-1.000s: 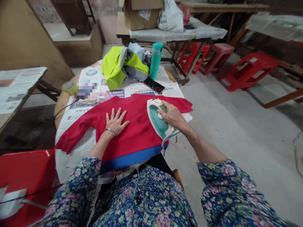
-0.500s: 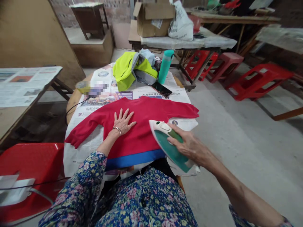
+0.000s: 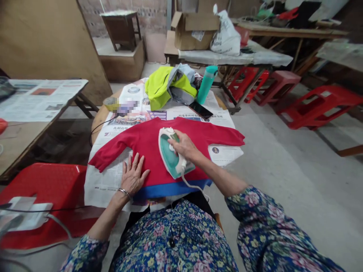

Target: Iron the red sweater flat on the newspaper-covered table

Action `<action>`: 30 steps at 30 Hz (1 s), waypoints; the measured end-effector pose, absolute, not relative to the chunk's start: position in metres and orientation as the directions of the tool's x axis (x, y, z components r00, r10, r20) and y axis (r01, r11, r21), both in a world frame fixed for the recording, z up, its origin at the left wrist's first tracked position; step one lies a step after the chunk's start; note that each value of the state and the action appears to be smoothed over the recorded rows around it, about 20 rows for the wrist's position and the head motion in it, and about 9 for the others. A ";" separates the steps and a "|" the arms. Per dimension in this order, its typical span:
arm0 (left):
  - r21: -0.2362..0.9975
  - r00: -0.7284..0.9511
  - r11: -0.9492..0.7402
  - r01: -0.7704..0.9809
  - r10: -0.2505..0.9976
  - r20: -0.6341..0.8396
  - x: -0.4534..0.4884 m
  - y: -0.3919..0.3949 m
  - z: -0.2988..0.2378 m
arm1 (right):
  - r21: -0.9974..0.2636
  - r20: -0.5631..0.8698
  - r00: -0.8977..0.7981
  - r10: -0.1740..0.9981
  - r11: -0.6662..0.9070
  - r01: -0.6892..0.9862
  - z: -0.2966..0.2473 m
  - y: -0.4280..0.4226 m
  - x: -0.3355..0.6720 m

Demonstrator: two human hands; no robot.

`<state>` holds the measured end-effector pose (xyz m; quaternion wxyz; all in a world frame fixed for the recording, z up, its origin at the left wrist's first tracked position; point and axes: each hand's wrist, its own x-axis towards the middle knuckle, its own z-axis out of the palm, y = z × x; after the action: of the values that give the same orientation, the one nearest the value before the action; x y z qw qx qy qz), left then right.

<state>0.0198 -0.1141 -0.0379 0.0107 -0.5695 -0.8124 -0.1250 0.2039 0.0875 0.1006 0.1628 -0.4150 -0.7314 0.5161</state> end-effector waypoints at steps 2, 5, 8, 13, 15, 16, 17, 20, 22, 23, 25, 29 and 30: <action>0.199 -0.360 0.325 0.924 0.917 0.173 0.022 -0.116 -0.041 | -0.915 -0.199 -0.504 0.841 0.026 0.404 0.101 0.103 0.181; 0.203 -0.365 0.331 0.922 0.916 0.165 0.024 -0.111 -0.040 | -0.929 -0.179 -0.411 0.894 -0.016 0.370 0.102 0.119 0.152; 0.210 -0.375 0.342 0.916 0.915 0.146 0.027 -0.108 -0.039 | -0.923 -0.127 -0.498 0.858 0.082 0.375 0.104 0.122 0.138; 0.296 -0.408 0.345 0.891 0.894 0.186 0.027 -0.110 -0.046 | -0.923 -0.194 -0.749 0.634 0.140 0.358 0.111 0.095 0.148; 0.358 -0.415 0.326 0.875 0.885 0.209 0.023 -0.112 -0.051 | -0.918 -0.241 -0.812 0.531 0.147 0.369 0.113 0.080 0.160; 0.387 -0.415 0.312 0.868 0.883 0.219 0.021 -0.113 -0.053 | -0.914 -0.261 -0.832 0.490 0.152 0.376 0.113 0.073 0.168; 0.413 -0.413 0.297 0.861 0.882 0.228 0.019 -0.114 -0.055 | -0.910 -0.275 -0.846 0.457 0.160 0.382 0.113 0.067 0.177; 0.482 -0.418 0.262 0.836 0.873 0.251 0.014 -0.117 -0.057 | -0.893 -0.312 -0.872 0.377 0.198 0.405 0.115 0.054 0.208; 0.525 -0.423 0.246 0.814 0.872 0.247 0.011 -0.119 -0.055 | -0.887 -0.304 -0.898 0.318 0.249 0.389 0.119 0.050 0.228; 0.545 -0.422 0.239 0.804 0.875 0.238 0.009 -0.120 -0.053 | -0.888 -0.288 -0.916 0.281 0.280 0.365 0.120 0.050 0.236; 0.577 -0.417 0.235 0.782 0.886 0.204 0.004 -0.120 -0.045 | -0.890 -0.251 -0.945 0.210 0.334 0.310 0.124 0.052 0.246; 0.559 -0.482 0.397 0.728 0.876 0.006 -0.019 -0.112 -0.013 | -0.877 -0.241 -0.945 0.222 0.368 0.310 0.126 0.060 0.244; 0.524 -0.518 0.467 0.712 0.854 -0.057 -0.027 -0.107 -0.003 | -0.875 -0.230 -0.939 0.257 0.368 0.315 0.126 0.062 0.239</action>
<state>-0.0269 -0.1072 -0.0030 -0.1578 -0.4650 -0.8418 -0.2242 0.2391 0.0623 0.1261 -0.0271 -0.1728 -0.8265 0.5350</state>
